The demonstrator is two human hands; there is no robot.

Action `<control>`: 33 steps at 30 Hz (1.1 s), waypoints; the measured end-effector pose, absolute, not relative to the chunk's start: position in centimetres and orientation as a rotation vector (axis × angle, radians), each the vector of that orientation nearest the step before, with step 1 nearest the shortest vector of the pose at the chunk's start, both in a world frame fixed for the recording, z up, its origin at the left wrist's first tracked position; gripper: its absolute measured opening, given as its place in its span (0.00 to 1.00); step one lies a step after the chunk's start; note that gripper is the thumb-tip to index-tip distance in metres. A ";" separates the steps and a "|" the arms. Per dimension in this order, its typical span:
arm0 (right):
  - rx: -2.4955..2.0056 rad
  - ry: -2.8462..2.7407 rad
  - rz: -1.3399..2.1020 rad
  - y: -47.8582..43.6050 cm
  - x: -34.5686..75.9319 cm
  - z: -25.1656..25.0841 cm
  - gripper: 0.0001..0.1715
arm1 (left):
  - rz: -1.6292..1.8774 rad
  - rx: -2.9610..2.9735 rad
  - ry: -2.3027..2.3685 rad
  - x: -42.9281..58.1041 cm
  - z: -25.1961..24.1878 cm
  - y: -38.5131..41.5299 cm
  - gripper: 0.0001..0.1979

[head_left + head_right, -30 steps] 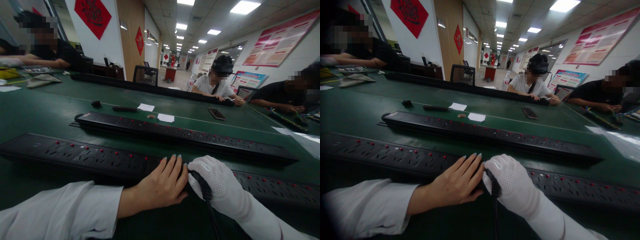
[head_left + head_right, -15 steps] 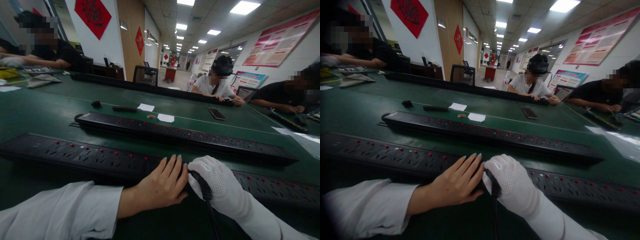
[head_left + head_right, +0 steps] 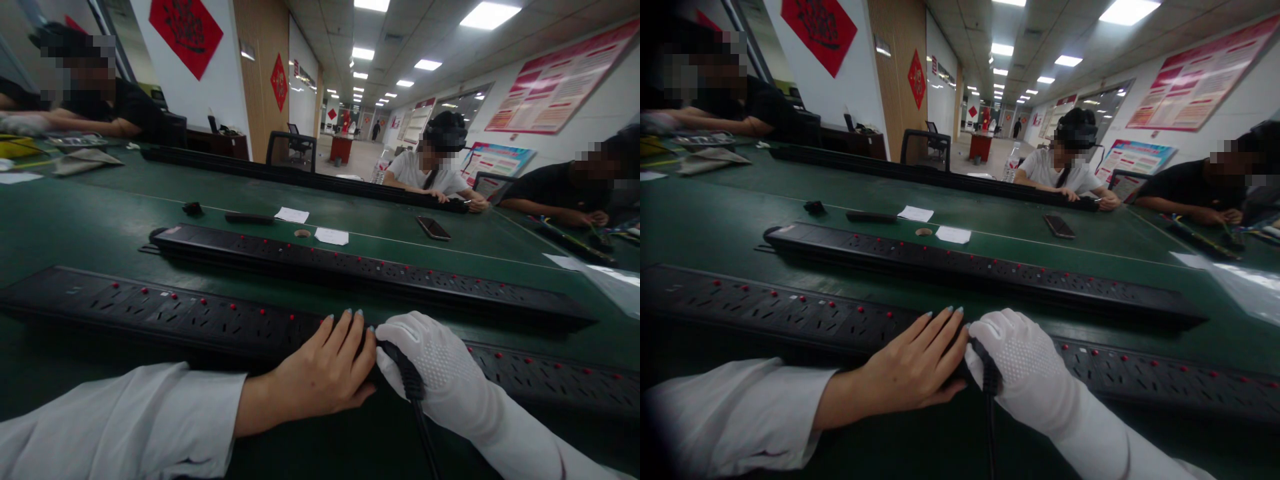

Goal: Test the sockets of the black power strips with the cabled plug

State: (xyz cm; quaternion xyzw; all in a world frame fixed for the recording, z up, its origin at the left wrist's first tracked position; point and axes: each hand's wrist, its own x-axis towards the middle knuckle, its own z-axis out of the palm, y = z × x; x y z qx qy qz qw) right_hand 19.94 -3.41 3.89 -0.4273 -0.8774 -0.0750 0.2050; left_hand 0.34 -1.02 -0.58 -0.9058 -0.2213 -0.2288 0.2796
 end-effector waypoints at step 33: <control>-1.215 -2.465 -0.176 -3.6 19.8 4.2 0.07 | -0.603 -2.445 -0.602 0.4 -0.5 -1.0 0.27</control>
